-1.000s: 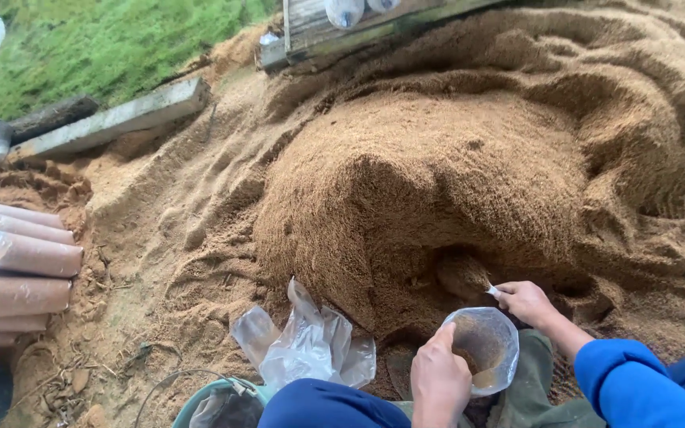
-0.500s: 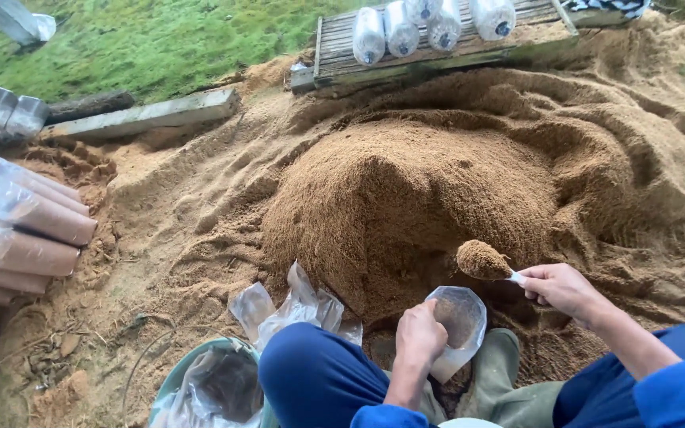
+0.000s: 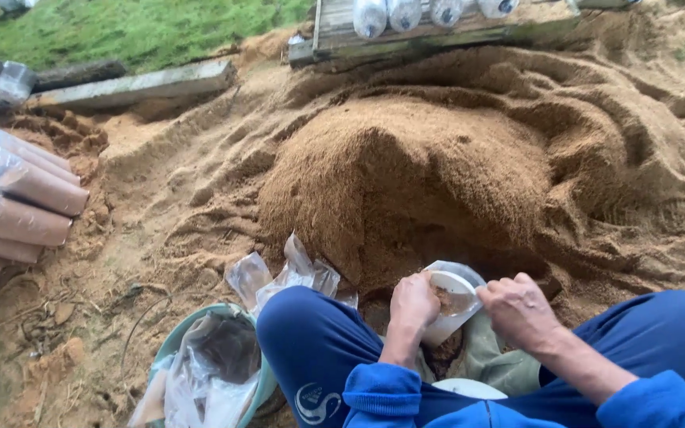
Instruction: Scooping granular material from a pile into small plastic bags using a hand scoop
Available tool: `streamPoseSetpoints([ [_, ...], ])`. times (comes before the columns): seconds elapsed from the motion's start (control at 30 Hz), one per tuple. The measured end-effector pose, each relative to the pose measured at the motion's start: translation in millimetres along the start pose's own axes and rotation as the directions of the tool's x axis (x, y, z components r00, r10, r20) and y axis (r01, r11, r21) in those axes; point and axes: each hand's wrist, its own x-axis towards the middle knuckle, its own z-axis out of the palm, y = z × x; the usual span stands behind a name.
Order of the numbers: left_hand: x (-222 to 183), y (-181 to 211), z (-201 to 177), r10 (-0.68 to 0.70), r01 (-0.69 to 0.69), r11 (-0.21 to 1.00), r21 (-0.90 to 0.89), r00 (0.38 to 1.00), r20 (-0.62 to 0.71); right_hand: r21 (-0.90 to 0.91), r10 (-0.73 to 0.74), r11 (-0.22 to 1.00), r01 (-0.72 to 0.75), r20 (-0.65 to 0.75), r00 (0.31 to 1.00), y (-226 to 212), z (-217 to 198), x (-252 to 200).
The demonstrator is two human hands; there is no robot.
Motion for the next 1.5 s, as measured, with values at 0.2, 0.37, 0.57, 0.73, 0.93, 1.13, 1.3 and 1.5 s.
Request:
streamPoseSetpoints([
  [0.2, 8.2, -10.4, 6.0, -0.002, 0.001, 1.000, 0.027, 0.999, 0.035, 0.146, -0.008, 0.989, -0.035, 0.284, 0.959, 3.5, -21.1, 7.5],
  [0.37, -1.5, -1.8, -6.0, 0.022, -0.021, 0.999, -0.029, 0.999, 0.029, 0.154, 0.039, 0.984, -0.093, 0.323, 0.946, 14.9, -1.0, 7.3],
  [0.57, -9.1, 8.9, -10.4, 0.027, -0.028, 0.999, 0.040, 0.999, 0.033, 0.169, 0.072, 0.976, -0.141, 0.360, 0.930, 14.2, -35.8, 5.5],
  [0.73, -10.7, 15.1, -4.6, 0.019, -0.025, 0.989, 0.145, 0.999, 0.039, 0.272, 0.102, 0.947, -0.172, 0.255, 0.962, 7.3, -40.3, 6.0],
  [0.93, -18.7, 30.3, -22.3, -0.069, 0.068, 0.997, 0.025, 0.997, 0.044, 0.224, 0.226, 0.912, -0.344, 0.426, 0.876, 22.1, -61.5, 9.8],
  [1.13, -23.1, 35.6, -27.6, -0.043, 0.043, 0.998, -0.044, 0.999, -0.015, 0.247, 0.226, 0.862, -0.443, 0.595, 0.772, 20.0, -88.8, 15.0],
  [1.3, -12.9, 25.7, -16.0, -0.043, 0.043, 0.999, 0.011, 0.998, 0.039, 0.264, 0.205, 0.870, -0.417, 0.574, 0.793, 16.5, -67.7, 18.9],
  [1.5, -12.5, 25.7, -14.7, -0.081, 0.083, 0.996, -0.023, 0.994, 0.067, 0.347, 0.245, 0.771, -0.535, 0.614, 0.750, 15.0, -85.1, 18.4],
])
